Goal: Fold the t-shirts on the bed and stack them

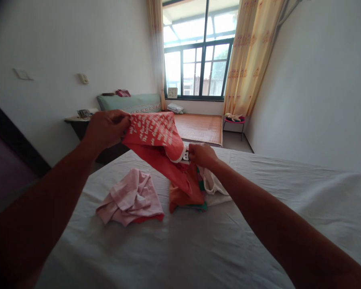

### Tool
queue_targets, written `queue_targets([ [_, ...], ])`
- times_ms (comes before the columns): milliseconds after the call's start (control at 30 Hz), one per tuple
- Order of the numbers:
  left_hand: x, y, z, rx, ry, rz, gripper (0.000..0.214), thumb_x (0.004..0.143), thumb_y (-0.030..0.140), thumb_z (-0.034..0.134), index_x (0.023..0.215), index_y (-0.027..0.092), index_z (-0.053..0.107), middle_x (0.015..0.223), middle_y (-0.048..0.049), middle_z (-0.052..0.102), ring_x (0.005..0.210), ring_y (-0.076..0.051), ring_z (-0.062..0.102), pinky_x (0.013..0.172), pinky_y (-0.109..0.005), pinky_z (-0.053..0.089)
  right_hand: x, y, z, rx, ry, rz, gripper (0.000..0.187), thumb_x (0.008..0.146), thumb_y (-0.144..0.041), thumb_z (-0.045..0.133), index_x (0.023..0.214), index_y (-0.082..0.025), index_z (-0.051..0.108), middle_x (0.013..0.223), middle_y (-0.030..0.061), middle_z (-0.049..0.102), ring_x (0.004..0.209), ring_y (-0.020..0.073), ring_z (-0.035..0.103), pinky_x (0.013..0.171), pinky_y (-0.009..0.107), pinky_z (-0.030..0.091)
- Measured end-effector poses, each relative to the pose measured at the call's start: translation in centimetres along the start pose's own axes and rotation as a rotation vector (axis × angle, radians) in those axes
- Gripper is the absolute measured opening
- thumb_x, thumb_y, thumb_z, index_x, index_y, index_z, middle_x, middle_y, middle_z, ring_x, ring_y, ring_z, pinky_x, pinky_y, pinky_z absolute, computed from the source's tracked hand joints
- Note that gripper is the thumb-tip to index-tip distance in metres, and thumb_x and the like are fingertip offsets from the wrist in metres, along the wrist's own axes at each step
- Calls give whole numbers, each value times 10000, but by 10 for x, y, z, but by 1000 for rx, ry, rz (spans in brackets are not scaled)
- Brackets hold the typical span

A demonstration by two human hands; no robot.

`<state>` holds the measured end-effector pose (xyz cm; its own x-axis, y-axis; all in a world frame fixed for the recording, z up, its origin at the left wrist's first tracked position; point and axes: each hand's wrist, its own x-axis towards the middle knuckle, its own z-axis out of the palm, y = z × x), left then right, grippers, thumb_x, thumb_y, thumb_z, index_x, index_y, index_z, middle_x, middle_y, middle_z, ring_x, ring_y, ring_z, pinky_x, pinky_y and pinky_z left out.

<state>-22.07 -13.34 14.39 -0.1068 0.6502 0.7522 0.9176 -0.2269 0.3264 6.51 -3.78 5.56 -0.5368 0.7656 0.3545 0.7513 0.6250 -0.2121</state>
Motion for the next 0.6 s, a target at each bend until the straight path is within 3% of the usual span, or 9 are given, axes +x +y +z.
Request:
queue_targets([
  [67, 8, -10, -6, -109, 70, -37, 392, 859, 321, 483, 1057, 33, 660, 835, -59, 687, 706, -130, 562, 686, -233, 414, 21, 4, -28, 311, 195, 53, 76, 749, -258, 560, 758, -186, 581, 684, 6, 647, 600, 131, 614, 572, 223, 424],
  [167, 9, -30, -12, -114, 59, -116, 419, 858, 321, 498, 1061, -17, 641, 820, -67, 688, 671, -104, 539, 662, -212, 412, 43, 17, -62, 708, 486, 148, 93, 743, -255, 570, 793, -182, 541, 676, -10, 603, 485, 94, 565, 469, 207, 416],
  [233, 6, -44, -17, -35, 66, -154, 401, 847, 319, 522, 1021, -18, 652, 811, -55, 687, 677, -95, 531, 687, -204, 411, 48, 30, -68, 844, 554, 217, 146, 706, -251, 616, 799, -179, 529, 652, -18, 577, 457, 90, 546, 425, 201, 408],
  [367, 1, -63, -28, 27, 105, -172, 347, 834, 290, 538, 994, 6, 658, 836, -25, 690, 742, -87, 532, 739, -179, 404, 45, 53, -48, 921, 499, 306, 180, 629, -224, 671, 721, -172, 525, 608, -31, 535, 467, 99, 530, 410, 213, 429],
  [433, 2, -69, -29, -37, 126, -182, 330, 819, 275, 550, 998, 21, 660, 834, -12, 689, 724, -82, 516, 719, -177, 413, 44, 57, -37, 905, 547, 306, 153, 627, -216, 654, 702, -176, 526, 620, -30, 537, 480, 94, 517, 419, 212, 435],
  [533, 4, -75, -23, -231, 263, -206, 349, 834, 271, 509, 1072, 50, 635, 862, -9, 685, 662, -80, 490, 656, -193, 432, 46, 49, -26, 865, 693, 247, 112, 674, -236, 607, 743, -183, 536, 653, -26, 561, 521, 89, 520, 465, 200, 445],
  [600, 1, -80, -16, -282, 273, -242, 378, 849, 292, 475, 1119, 68, 613, 861, -10, 686, 644, -91, 495, 641, -209, 435, 42, 37, -19, 844, 639, 172, 106, 733, -268, 566, 799, -187, 551, 671, -21, 585, 547, 89, 536, 512, 203, 458],
])
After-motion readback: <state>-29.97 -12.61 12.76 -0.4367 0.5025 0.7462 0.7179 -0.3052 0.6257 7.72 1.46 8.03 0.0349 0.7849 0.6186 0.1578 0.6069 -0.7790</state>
